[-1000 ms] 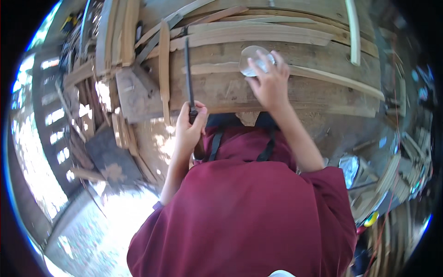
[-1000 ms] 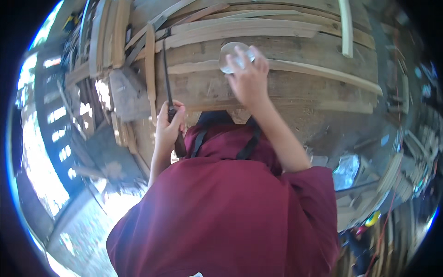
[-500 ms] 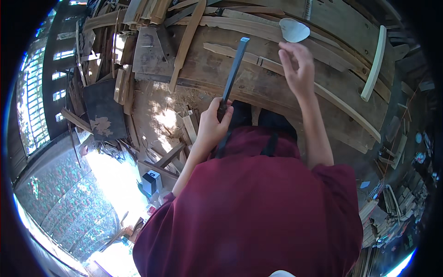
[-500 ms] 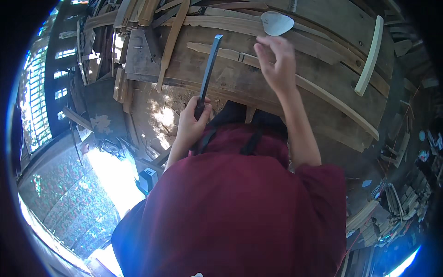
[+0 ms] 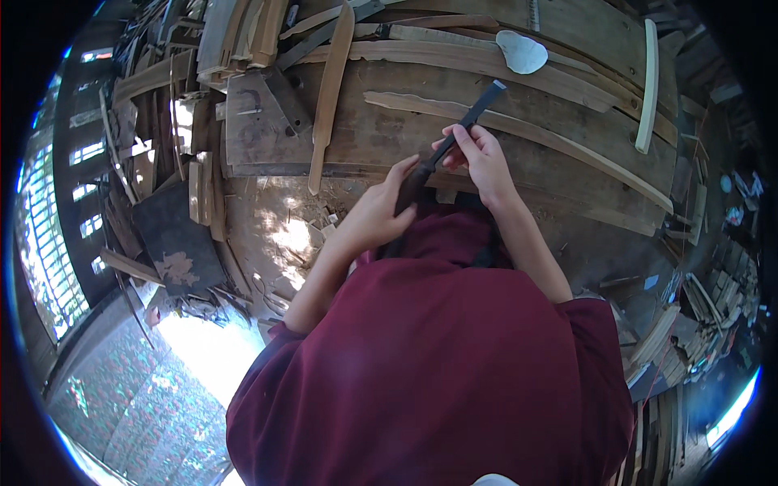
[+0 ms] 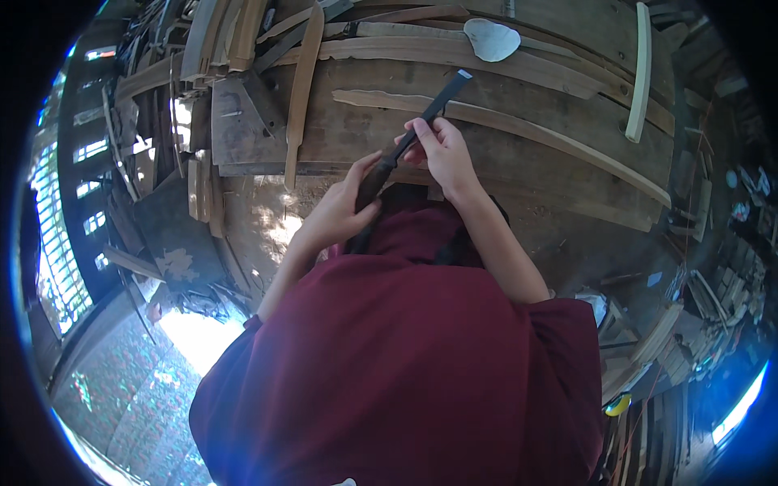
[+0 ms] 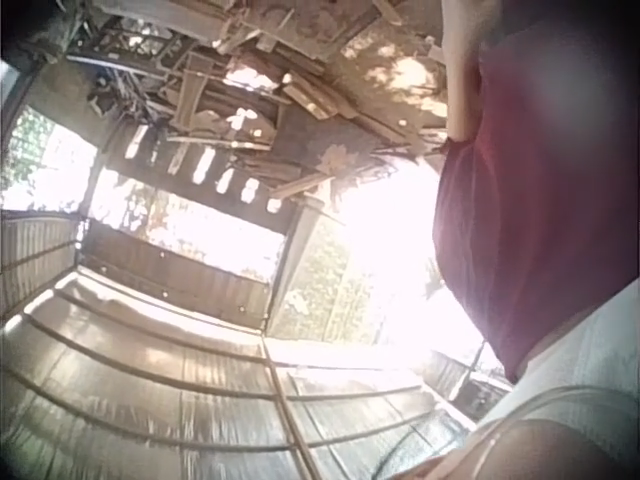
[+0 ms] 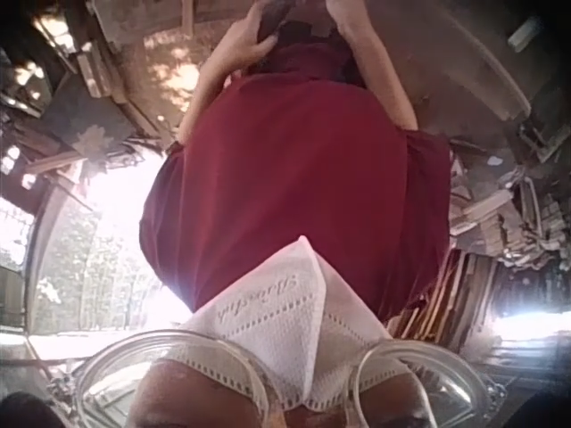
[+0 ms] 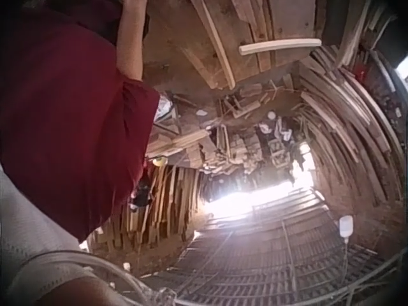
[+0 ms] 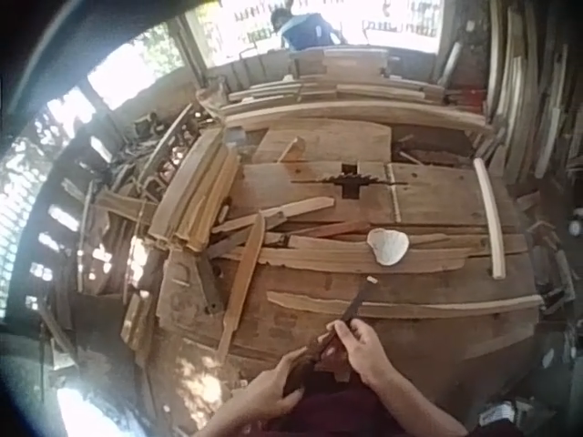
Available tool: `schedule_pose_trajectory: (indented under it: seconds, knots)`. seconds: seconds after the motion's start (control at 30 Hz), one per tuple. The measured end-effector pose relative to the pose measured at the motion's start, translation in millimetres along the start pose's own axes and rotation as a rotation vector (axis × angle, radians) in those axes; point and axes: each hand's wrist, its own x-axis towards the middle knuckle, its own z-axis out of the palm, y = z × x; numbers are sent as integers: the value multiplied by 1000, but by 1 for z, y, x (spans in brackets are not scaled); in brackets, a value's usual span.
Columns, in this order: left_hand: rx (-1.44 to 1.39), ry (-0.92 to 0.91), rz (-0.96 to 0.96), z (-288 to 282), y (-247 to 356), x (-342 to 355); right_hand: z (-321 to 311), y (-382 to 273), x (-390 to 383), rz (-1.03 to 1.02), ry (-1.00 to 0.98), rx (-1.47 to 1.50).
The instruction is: Carve a piece of wood using a handheld chisel.
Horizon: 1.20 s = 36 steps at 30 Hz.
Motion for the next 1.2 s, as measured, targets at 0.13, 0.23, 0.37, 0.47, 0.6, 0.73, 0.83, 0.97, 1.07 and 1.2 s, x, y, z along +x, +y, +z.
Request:
schedule_pose_trajectory:
  seconds: [0.13, 0.23, 0.37, 0.47, 0.6, 0.73, 0.83, 0.97, 1.07, 1.2]
  knots:
    - [57, -80, 102, -34, -11, -10, 12, 2, 2, -26, 69, 96]
    - [111, -11, 360, -64, -9, -18, 27, -3, 3, -44, 77, 198]
    - [-473, -127, 164, -98, -1, -41, 39, -12, 5, -73, 57, 278]
    - [-118, -153, 9, -104, 11, -40, 52, -15, 3, -132, 27, 184]
    - [224, 166, -20, -62, -10, -23, 65, -10, -2, -256, -135, -17]
    - [197, 298, -113, -33, -22, -31, 21, -19, -6, -631, 77, -752]
    - [252, 267, -209, -26, -17, -39, -50, -21, 5, -756, 430, -1323]
    - [297, 280, -324, -12, -13, -56, -93, -28, 8, -674, 391, -1394]
    - [205, 319, -311, 4, -14, -63, -100, -28, 15, -626, 296, -1338]
    - [219, 339, -320, 21, -4, -62, -101, -29, 21, -637, 290, -1307]
